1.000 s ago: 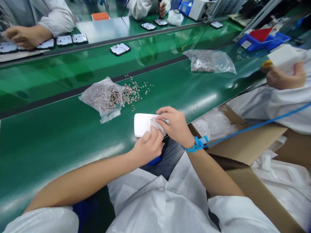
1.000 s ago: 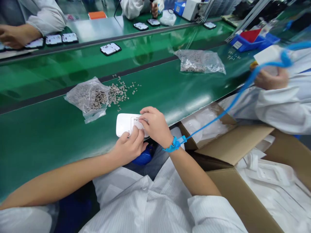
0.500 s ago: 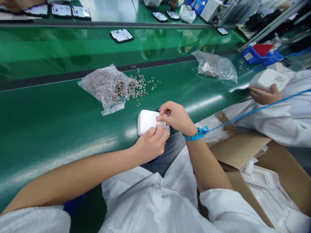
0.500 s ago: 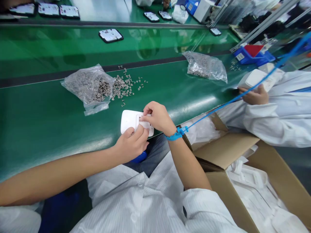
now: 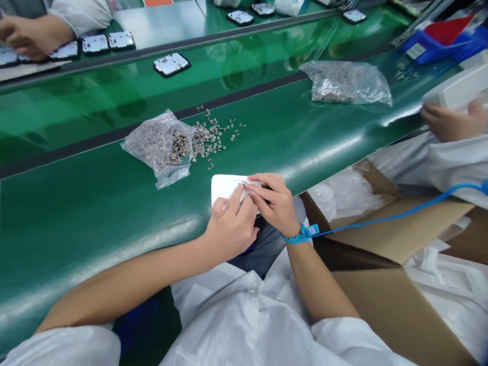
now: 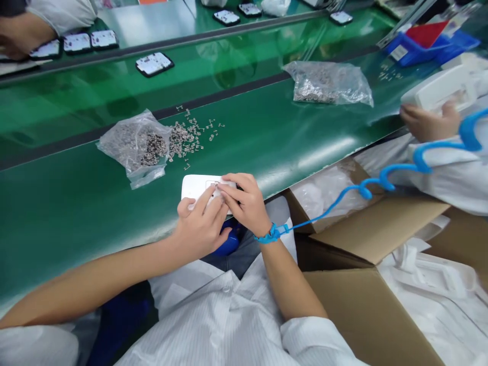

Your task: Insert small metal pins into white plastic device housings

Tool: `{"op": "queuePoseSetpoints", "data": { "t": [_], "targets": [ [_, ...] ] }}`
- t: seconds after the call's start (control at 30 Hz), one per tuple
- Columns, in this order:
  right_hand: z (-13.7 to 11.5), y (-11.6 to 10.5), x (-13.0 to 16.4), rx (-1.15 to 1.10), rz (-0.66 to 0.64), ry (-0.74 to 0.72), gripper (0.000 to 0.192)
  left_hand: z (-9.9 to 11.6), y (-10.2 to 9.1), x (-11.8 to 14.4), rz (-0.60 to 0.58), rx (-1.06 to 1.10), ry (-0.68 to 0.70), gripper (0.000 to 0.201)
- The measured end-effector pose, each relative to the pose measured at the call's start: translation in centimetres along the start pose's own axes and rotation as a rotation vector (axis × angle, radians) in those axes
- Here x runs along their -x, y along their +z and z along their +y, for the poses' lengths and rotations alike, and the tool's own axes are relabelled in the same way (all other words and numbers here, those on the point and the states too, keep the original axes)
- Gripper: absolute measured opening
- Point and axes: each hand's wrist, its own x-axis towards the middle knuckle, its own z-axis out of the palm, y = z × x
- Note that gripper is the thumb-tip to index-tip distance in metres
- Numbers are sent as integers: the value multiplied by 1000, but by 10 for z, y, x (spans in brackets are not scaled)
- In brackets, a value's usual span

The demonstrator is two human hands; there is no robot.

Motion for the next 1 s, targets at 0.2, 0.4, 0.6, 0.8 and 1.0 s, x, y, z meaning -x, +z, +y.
{"op": "queuePoseSetpoints", "data": {
  "t": [0.2,0.4,0.6,0.8,1.0],
  "targets": [
    [7,-2,-1,-37,-23,-28,27,-2,-18,-10,-129,-61,71,47],
    [7,-2,0,-30,-23,-18,29,-2,-17,-6,-124,-176,95,43],
    [7,-4,0,-12,-48,-13,28,-6,-20,-7,-167,-139,103,47],
    [7,-4,-1,-11,-56,-23,28,-5,-20,-3,-156,-176,89,42],
    [8,-5,0,-4,-61,-24,29,-14,-23,-6,-147,-196,172,34]
  ]
}}
